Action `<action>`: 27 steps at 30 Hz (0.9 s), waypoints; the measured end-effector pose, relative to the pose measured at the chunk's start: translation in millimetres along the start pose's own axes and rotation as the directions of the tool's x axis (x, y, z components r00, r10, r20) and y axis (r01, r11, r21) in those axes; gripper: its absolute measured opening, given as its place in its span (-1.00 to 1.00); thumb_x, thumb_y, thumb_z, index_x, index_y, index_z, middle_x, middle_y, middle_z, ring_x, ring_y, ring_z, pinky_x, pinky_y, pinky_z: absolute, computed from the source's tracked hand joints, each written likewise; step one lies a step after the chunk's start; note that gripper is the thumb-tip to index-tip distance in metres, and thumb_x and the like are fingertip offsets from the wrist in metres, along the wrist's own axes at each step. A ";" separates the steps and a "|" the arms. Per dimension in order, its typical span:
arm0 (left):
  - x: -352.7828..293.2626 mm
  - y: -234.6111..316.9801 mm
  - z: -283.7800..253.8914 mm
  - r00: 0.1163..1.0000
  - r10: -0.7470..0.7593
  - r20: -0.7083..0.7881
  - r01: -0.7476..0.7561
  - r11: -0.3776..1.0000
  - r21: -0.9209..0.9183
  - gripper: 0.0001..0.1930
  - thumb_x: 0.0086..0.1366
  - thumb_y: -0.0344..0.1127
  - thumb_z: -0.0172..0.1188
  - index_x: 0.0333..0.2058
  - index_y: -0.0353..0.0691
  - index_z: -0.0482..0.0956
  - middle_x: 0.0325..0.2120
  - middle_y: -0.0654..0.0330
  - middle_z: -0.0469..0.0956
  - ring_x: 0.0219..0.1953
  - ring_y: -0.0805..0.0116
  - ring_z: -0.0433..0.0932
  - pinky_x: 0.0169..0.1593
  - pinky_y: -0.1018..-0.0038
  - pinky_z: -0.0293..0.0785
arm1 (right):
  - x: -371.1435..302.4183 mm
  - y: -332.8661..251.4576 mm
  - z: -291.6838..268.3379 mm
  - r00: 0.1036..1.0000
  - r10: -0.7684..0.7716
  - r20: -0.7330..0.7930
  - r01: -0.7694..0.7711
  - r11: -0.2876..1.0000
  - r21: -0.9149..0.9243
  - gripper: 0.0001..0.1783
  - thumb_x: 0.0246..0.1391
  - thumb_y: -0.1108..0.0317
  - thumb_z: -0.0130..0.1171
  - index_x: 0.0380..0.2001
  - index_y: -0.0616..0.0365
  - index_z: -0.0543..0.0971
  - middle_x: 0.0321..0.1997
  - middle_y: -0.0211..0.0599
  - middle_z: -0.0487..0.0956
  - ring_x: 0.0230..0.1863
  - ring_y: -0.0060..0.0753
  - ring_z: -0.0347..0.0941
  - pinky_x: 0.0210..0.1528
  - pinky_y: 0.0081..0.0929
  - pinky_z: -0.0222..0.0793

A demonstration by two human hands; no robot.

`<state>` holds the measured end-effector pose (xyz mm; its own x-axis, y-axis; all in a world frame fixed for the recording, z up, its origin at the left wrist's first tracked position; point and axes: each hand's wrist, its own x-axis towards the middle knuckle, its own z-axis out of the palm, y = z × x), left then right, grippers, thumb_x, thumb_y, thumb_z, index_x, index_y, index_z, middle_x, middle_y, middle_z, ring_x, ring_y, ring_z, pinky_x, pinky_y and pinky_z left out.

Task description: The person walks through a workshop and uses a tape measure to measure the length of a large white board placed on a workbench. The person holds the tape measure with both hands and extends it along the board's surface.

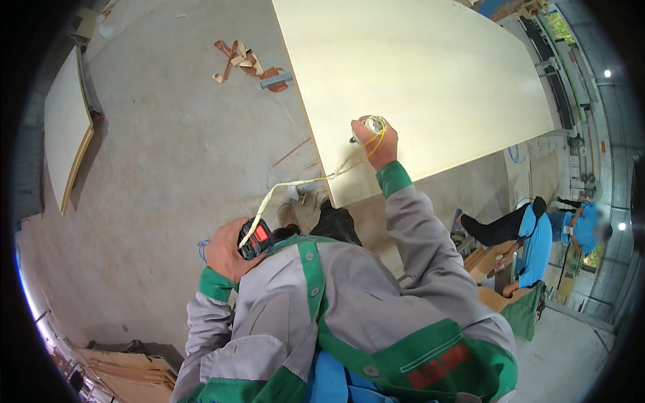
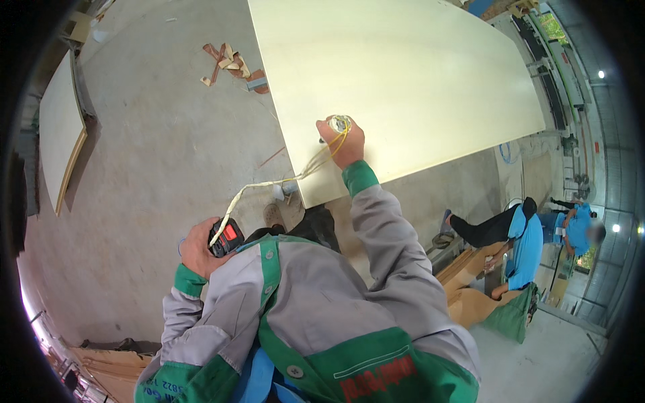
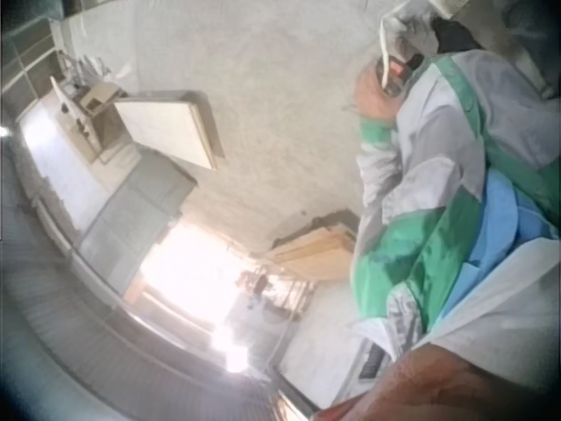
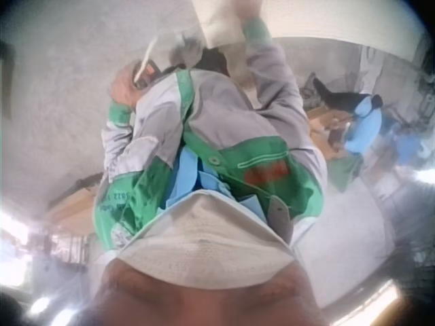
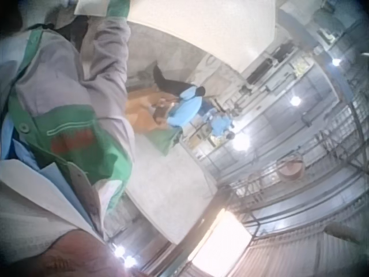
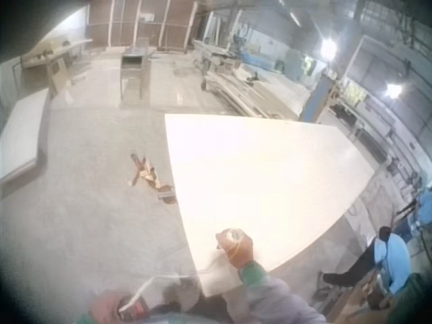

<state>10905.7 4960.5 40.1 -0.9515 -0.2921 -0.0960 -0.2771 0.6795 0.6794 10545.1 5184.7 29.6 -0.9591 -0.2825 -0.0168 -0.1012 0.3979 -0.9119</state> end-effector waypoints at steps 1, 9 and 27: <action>0.3 1.0 0.0 0.999 0.014 -0.034 -0.014 1.000 -0.002 -0.16 -0.12 -0.09 0.69 0.19 -0.13 0.57 0.01 0.03 0.67 0.05 -0.09 0.63 0.13 0.13 0.57 | 5.0 4.0 2.2 0.996 -0.073 -0.057 0.078 0.994 0.082 -0.70 0.08 0.25 0.51 -0.27 0.25 0.68 -0.39 -0.37 0.69 -0.39 -0.51 0.60 -0.26 -0.47 0.56; 2.3 7.3 -5.7 0.994 0.035 -0.100 -0.034 0.999 0.008 -0.20 -0.09 -0.02 0.68 0.14 -0.15 0.60 -0.05 0.04 0.69 0.02 -0.08 0.65 0.09 0.14 0.58 | 36.2 11.1 6.3 0.997 0.014 -0.070 -0.006 0.994 0.109 -0.70 0.10 0.24 0.51 -0.29 0.26 0.67 -0.40 -0.30 0.68 -0.40 -0.49 0.60 -0.29 -0.43 0.58; 20.1 24.5 -24.4 0.987 -0.009 -0.162 0.005 1.000 -0.025 -0.36 0.09 -0.11 0.56 0.12 -0.22 0.61 -0.02 -0.06 0.69 0.00 -0.14 0.67 0.08 0.12 0.59 | 77.9 -15.4 22.0 0.998 0.055 -0.022 -0.052 0.989 0.137 -0.65 0.05 0.19 0.52 -0.29 0.26 0.70 -0.37 -0.33 0.71 -0.35 -0.49 0.60 -0.20 -0.43 0.59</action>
<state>10883.0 4954.8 72.5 -0.9150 -0.4032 0.0169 -0.2783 0.6607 0.6971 10477.8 5137.4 33.2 -0.9688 -0.2409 -0.0585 -0.0141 0.2891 -0.9572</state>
